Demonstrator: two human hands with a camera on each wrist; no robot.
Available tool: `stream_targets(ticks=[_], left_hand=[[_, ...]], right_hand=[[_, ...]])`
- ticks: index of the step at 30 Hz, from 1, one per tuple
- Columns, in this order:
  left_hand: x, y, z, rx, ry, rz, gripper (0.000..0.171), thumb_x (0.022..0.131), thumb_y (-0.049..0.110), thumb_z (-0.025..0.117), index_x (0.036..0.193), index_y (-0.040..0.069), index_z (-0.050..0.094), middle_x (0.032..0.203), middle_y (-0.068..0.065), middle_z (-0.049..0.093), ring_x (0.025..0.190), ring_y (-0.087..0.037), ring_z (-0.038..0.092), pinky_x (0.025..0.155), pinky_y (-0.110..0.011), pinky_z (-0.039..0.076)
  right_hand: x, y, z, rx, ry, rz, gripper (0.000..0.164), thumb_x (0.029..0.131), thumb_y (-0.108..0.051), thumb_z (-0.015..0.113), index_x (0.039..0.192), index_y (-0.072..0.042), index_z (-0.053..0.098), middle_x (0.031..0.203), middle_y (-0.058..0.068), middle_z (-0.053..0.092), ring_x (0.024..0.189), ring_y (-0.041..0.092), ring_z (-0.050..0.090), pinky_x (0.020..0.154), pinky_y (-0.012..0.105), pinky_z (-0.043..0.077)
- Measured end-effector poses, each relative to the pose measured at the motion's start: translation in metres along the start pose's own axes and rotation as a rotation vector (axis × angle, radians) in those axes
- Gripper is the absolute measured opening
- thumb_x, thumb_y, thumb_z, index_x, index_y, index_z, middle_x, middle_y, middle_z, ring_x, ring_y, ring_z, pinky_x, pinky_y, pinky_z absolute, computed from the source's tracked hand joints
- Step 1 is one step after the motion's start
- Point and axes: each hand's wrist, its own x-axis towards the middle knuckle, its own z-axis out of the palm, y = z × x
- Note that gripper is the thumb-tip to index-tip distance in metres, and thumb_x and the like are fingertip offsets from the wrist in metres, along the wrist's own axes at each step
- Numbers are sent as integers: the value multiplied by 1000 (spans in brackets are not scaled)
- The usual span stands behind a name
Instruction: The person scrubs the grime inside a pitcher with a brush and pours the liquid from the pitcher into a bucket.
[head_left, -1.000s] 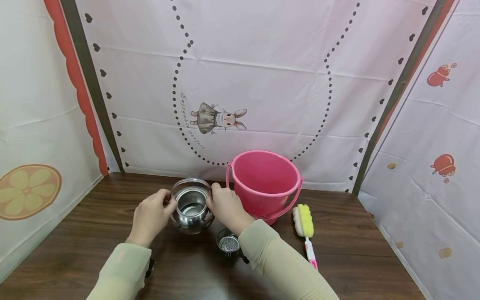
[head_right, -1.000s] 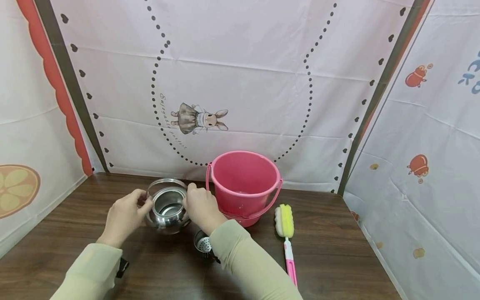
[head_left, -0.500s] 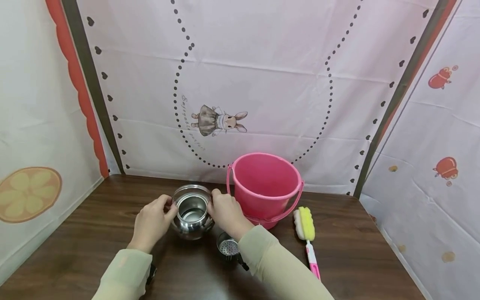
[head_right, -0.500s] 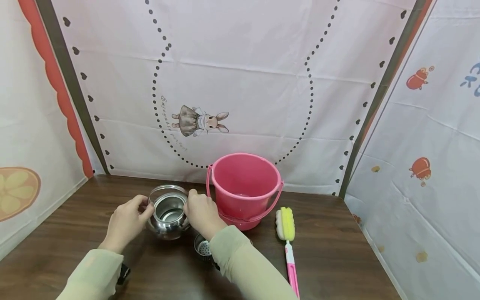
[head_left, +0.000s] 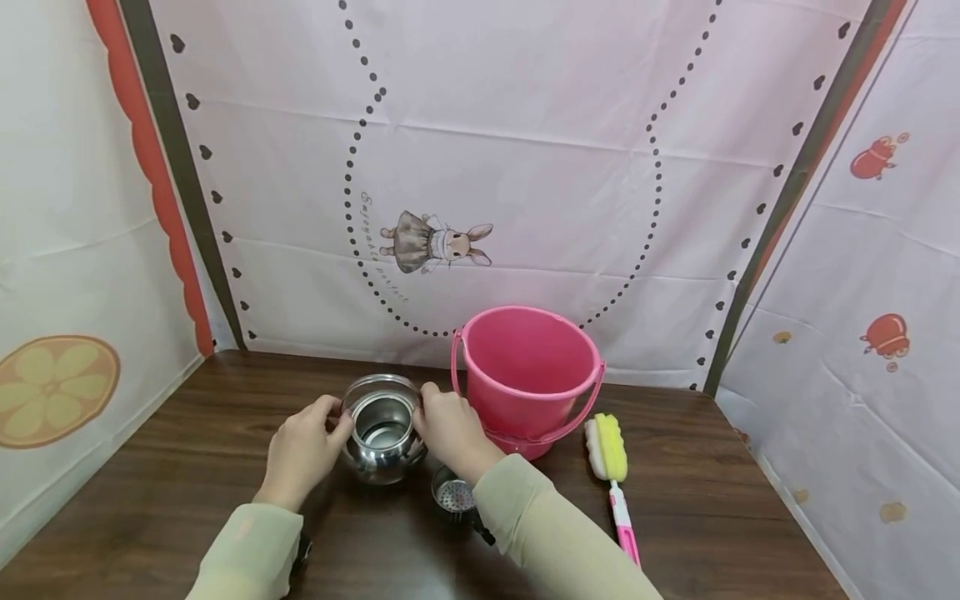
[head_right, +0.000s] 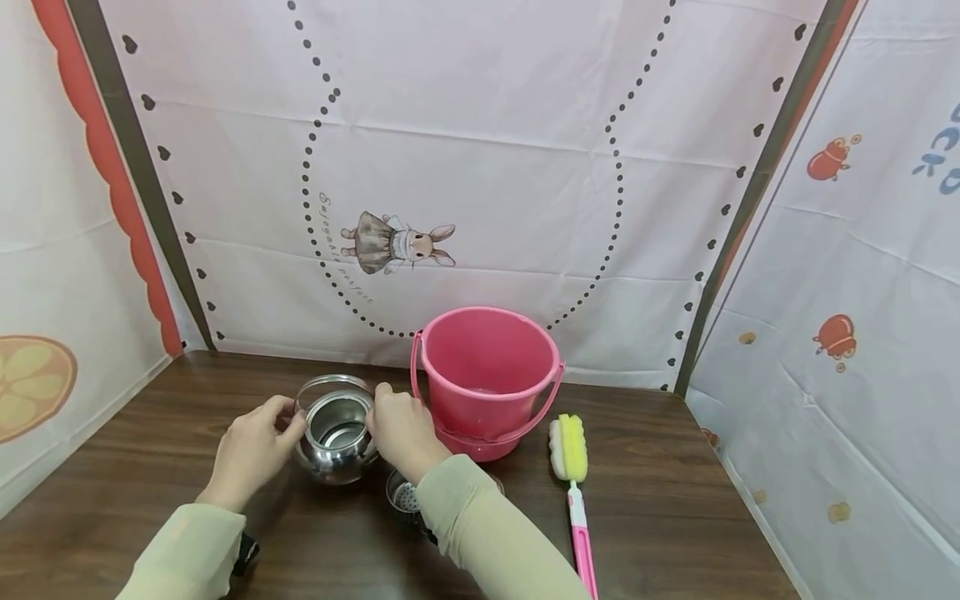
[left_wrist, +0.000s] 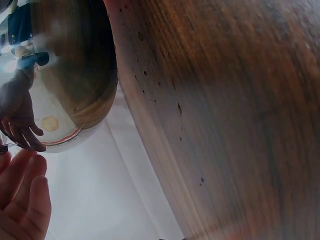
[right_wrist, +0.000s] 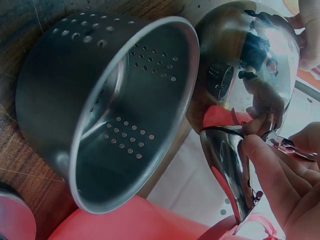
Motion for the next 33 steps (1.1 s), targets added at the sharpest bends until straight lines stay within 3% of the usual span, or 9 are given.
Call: stream_targets(ticks=[23,33], left_hand=[[-3,-7,6,12,-31,-48,10,85,16,60,89,7,61,76,-6,66,60,-19,60,51,-37,43],[-4,-11,10,17,-43,-48,11,86,16,60,89,6,62,76,-8,67,61,-20,61,51,-39,45]], right_hand=[[1,-1,10,-19,9,10,15,92,-25,59,90,-11,56,73,7,66,60,20,64,50,30,46],[2,1,16,-51,58,-21,15,91,-24,59,85,-10,55,73,10,68,64,25,67,51,35,47]])
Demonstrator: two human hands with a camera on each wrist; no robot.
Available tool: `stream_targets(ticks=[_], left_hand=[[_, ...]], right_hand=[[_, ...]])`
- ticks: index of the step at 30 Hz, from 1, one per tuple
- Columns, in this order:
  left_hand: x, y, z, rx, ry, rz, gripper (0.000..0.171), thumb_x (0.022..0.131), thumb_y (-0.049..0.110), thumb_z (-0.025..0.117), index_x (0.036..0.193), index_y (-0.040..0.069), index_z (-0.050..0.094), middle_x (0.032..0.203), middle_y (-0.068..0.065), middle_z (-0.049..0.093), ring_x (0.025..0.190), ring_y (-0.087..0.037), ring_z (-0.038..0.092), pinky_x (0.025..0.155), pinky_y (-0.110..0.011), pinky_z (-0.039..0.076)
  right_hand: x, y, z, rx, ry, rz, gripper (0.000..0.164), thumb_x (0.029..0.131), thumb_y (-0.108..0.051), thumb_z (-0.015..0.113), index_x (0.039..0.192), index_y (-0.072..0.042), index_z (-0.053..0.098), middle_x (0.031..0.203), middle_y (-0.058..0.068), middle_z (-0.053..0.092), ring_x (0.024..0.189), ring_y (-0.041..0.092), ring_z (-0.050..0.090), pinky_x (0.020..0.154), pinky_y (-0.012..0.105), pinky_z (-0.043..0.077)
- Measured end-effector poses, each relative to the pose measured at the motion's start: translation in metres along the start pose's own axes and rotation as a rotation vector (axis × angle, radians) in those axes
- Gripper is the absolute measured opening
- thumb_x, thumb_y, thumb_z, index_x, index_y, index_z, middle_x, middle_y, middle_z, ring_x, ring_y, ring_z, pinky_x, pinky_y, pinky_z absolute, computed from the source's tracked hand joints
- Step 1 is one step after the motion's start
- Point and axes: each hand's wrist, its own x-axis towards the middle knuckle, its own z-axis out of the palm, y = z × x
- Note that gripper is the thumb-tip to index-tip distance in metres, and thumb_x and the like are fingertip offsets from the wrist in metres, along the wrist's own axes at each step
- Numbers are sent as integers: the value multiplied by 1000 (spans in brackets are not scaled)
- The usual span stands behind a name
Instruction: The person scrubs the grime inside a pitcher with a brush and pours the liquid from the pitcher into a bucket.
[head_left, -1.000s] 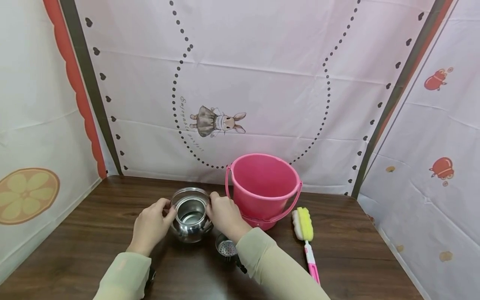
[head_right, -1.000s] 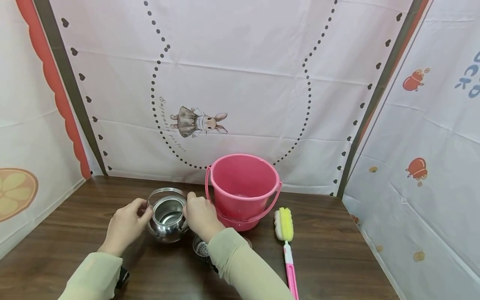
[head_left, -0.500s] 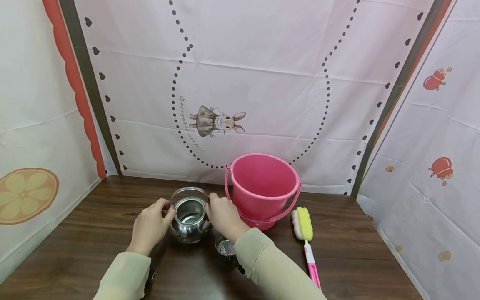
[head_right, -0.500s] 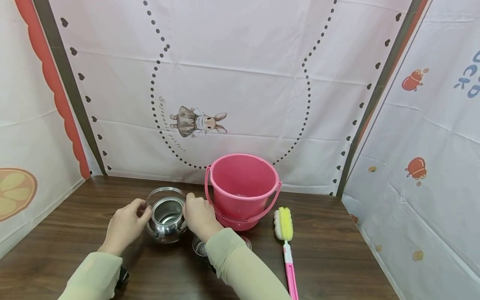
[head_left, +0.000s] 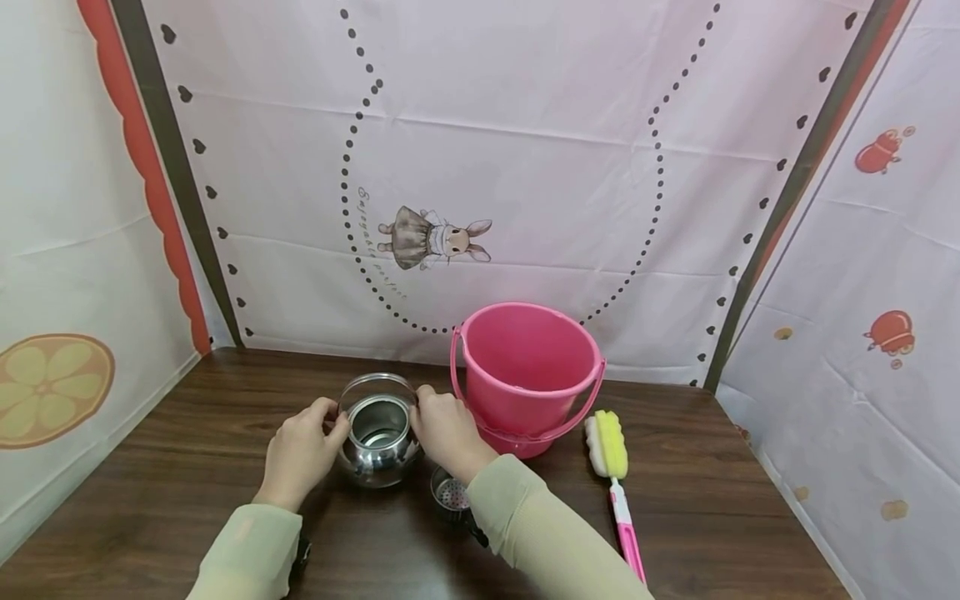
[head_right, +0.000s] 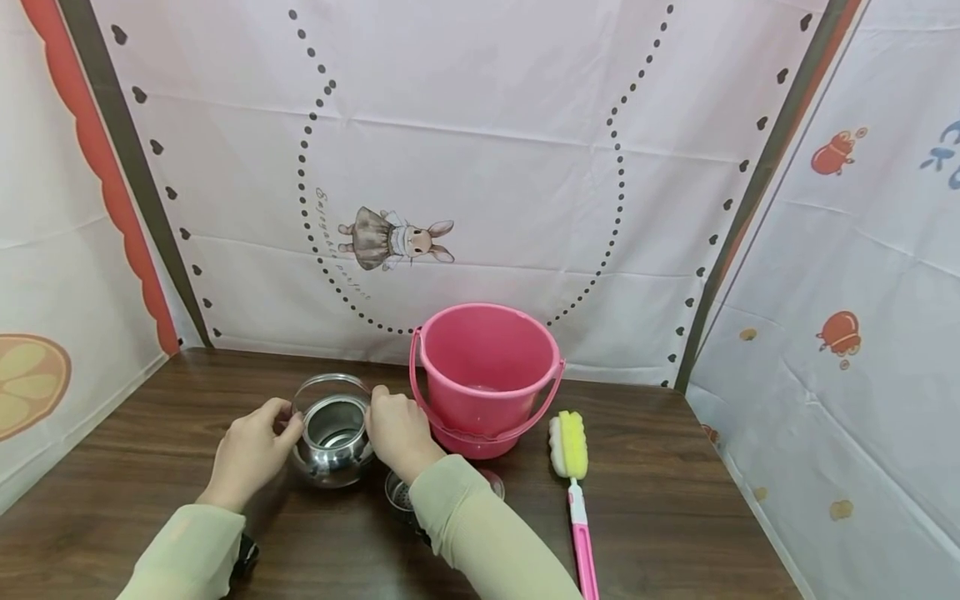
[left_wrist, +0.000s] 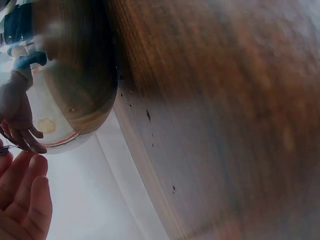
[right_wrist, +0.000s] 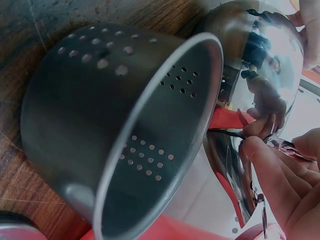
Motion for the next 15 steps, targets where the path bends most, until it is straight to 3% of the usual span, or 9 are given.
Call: stream_targets(ticks=[6,15], left_hand=[[3,1,1,-9,2,-2,11,87,15,59,90,5,62,74,-7,66,58,-18,58,50,-36,42],[4,1,3,-6,-52,-45,17,90,20,56,95,4,62,78,-9,67,61,-19,59,52,-36,43]], right_hand=[[3,0,0,26,-33,19,15,92,-24,58,87,-10,55,70,8,66,63,23,66,50,33,46],[7,2,2,45,-82,53,16,93,-26,56,91,-10,57,69,5,63,62,19,64,51,29,45]])
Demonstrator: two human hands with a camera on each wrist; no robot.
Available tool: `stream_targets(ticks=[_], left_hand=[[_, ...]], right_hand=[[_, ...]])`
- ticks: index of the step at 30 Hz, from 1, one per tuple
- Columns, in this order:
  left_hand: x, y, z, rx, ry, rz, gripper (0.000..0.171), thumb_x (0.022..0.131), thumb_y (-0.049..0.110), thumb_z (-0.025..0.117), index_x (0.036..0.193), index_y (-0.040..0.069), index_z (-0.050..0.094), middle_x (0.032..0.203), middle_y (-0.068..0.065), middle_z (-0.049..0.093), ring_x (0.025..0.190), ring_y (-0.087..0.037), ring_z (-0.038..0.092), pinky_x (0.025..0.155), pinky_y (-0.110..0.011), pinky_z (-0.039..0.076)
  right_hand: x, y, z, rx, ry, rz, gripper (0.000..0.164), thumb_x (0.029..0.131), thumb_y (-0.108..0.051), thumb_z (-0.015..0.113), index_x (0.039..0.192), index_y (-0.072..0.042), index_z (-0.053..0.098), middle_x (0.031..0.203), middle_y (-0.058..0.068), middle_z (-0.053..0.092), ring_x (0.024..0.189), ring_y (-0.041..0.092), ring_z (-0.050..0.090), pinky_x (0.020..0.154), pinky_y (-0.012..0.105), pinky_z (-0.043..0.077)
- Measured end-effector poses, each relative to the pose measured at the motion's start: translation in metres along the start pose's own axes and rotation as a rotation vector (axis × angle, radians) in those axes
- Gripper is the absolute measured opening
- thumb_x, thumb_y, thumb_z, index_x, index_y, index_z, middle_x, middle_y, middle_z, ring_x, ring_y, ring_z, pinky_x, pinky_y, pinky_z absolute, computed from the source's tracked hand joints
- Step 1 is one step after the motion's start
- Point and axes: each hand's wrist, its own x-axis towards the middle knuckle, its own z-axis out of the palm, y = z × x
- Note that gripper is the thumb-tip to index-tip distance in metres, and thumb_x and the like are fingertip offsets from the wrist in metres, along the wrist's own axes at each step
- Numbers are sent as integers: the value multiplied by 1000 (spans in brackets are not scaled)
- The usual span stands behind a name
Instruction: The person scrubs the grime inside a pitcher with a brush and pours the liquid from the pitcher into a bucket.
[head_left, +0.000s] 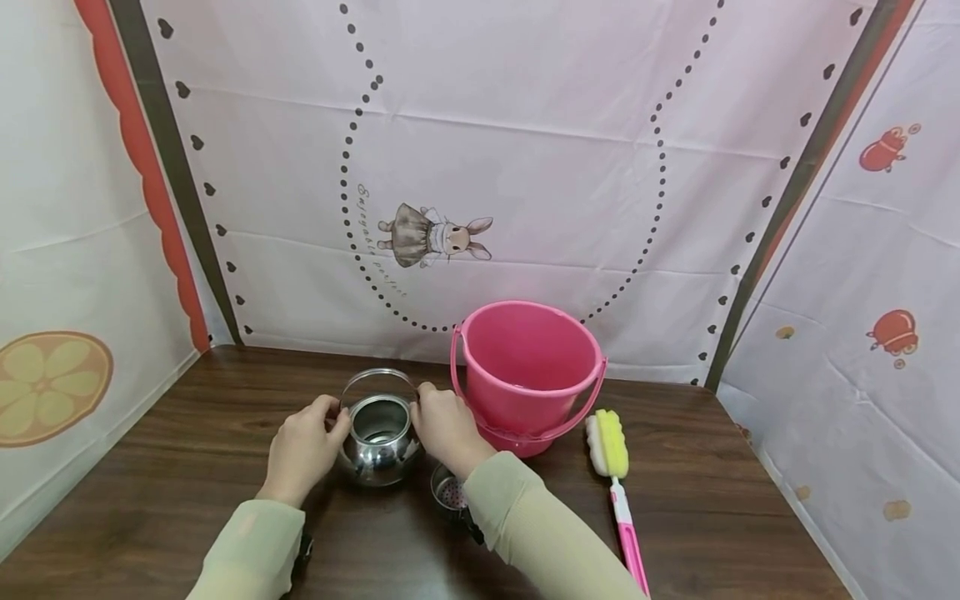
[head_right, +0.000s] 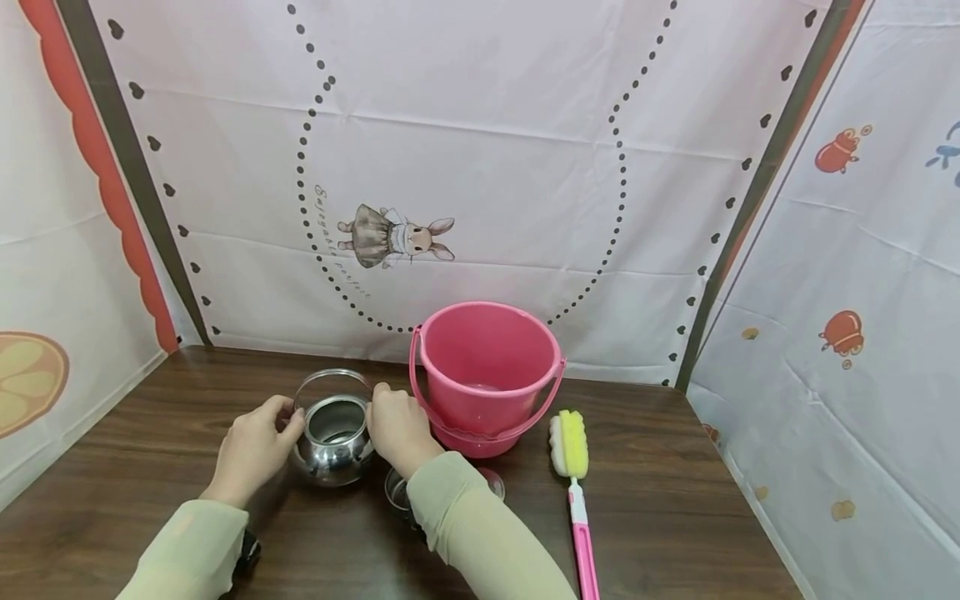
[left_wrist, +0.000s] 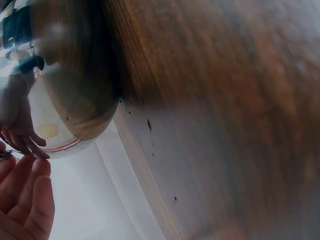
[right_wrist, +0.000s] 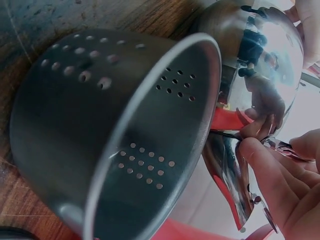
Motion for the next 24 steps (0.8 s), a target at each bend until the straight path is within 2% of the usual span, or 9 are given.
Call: stream_targets(ticks=[6,10,13,17,19,21,24], left_hand=[[1,2,3,-2,14,6,19,90,21,56,96,3,62,80,-11,68,64,-24,62,54,-41,45],[0,4,3,1,8,-10,22,91,22,56,98,3,63,83,-12,69,68,-26,65,56,-44,47],[-3,7,1,-2,-25,-44,27,90,24,56,103,1,62,88,-15,69,72,-30,66,58,-46,48],[-8,17,-2,8,-98,-122,41,91,29,54,116,-3,57,103,-22,67,84,-38,66,63,-50,49],[-10,25,-4,17,-128,-156,50,91,31,53,125,-6,51,113,-27,62,95,-44,62,70,-54,49],[-14,33,-5,33,-123,-160,59,91,32,54,132,-9,43,124,-31,54,106,-50,55,78,-59,46],[-21,46,-5,68,-65,-91,70,90,33,58,137,-12,34,137,-34,41,117,-53,44,85,-64,40]], right_hand=[[1,0,-1,-14,6,20,15,93,-26,57,90,-10,57,71,7,65,65,21,66,52,31,46],[0,0,-1,-12,-1,35,19,93,-29,56,97,-11,60,79,8,69,73,23,68,59,34,50],[-2,1,-1,18,-20,41,27,94,-33,54,106,-11,62,87,8,70,78,21,68,65,34,51],[-9,2,-1,99,-37,36,36,94,-36,52,117,-9,60,96,7,71,84,18,67,71,33,52],[-14,2,-2,136,-36,27,41,95,-36,52,123,-7,58,105,8,70,92,19,68,78,34,52],[-21,3,-5,141,-28,13,45,95,-36,51,127,-6,56,115,10,67,101,20,66,84,36,52],[-34,6,-10,91,11,-25,47,96,-37,48,131,-6,53,125,9,62,111,22,62,89,39,50]])
